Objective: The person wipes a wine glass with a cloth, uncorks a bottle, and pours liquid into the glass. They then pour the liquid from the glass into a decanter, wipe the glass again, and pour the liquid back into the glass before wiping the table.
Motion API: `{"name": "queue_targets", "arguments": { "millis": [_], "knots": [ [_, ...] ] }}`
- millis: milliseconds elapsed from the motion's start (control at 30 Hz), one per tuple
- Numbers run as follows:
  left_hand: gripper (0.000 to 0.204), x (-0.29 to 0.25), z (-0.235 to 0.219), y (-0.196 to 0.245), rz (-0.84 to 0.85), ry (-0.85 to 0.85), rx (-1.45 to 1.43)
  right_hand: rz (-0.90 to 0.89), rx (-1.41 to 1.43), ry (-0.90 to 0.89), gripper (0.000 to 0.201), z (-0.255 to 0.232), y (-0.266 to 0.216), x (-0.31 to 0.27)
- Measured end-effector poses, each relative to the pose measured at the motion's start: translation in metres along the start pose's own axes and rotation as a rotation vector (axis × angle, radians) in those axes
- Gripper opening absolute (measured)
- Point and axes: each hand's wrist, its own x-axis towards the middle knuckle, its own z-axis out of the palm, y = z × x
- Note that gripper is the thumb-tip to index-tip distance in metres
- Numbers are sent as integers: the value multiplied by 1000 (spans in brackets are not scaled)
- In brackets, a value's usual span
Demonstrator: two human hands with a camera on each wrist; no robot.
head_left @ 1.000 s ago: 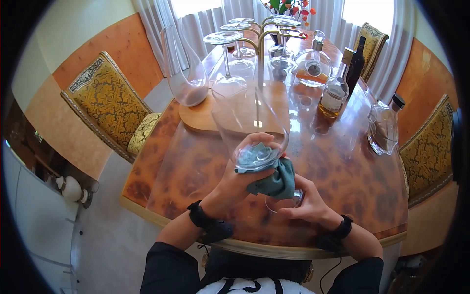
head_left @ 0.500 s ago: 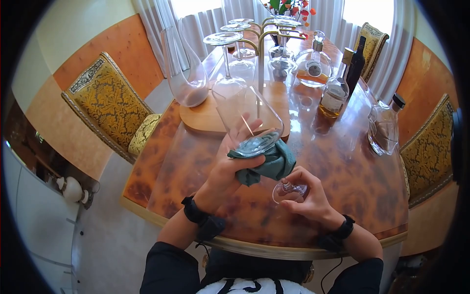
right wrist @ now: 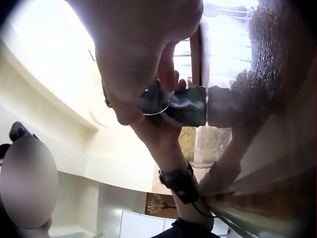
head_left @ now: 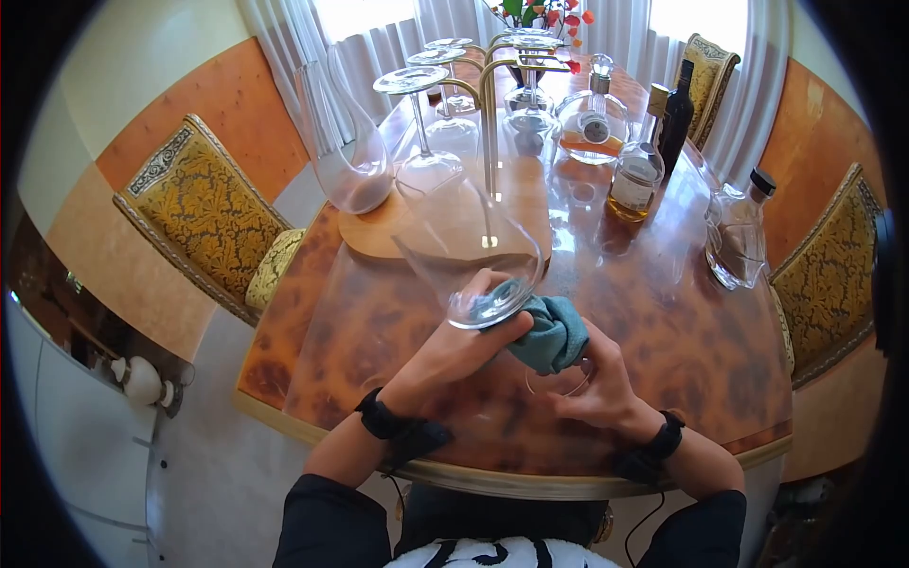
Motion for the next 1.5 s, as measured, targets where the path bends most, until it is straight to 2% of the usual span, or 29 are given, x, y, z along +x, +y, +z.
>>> {"name": "queue_targets", "arguments": {
  "millis": [67,200,267,400,467,567,700,767,1100,1167,1300,1367,1500],
  "knots": [
    [45,0,0,18,-247,-72,90,2,111,49,64,1,2,-1],
    [39,-1,5,4,-291,-98,-120,72,209,76,68,0,6,-2],
    [40,0,11,1,-75,36,-288,62,129,24,68,-4,11,-3],
    [39,3,11,-5,-6,73,-404,131,130,-2,60,-3,16,-5],
    [45,4,12,-12,45,1,-756,54,28,-1,51,-2,13,-4],
    [56,1,15,-11,75,-9,-910,58,6,-7,48,0,3,-1],
    [72,1,11,-4,85,-54,-913,36,-28,-32,46,-1,6,0],
    [84,-2,10,1,85,-77,-929,195,246,-34,45,3,4,-2],
    [91,5,-4,5,137,-23,-845,153,222,-3,45,2,6,-2],
    [102,5,-2,8,90,-5,-766,173,132,-27,43,2,9,-2],
    [103,5,1,6,84,-12,-787,197,166,-64,43,9,7,-1],
    [92,4,1,5,96,-68,-865,207,224,-52,47,12,-6,2],
    [92,3,-1,6,77,-110,-856,193,181,-55,51,11,-4,1]
  ]
}}
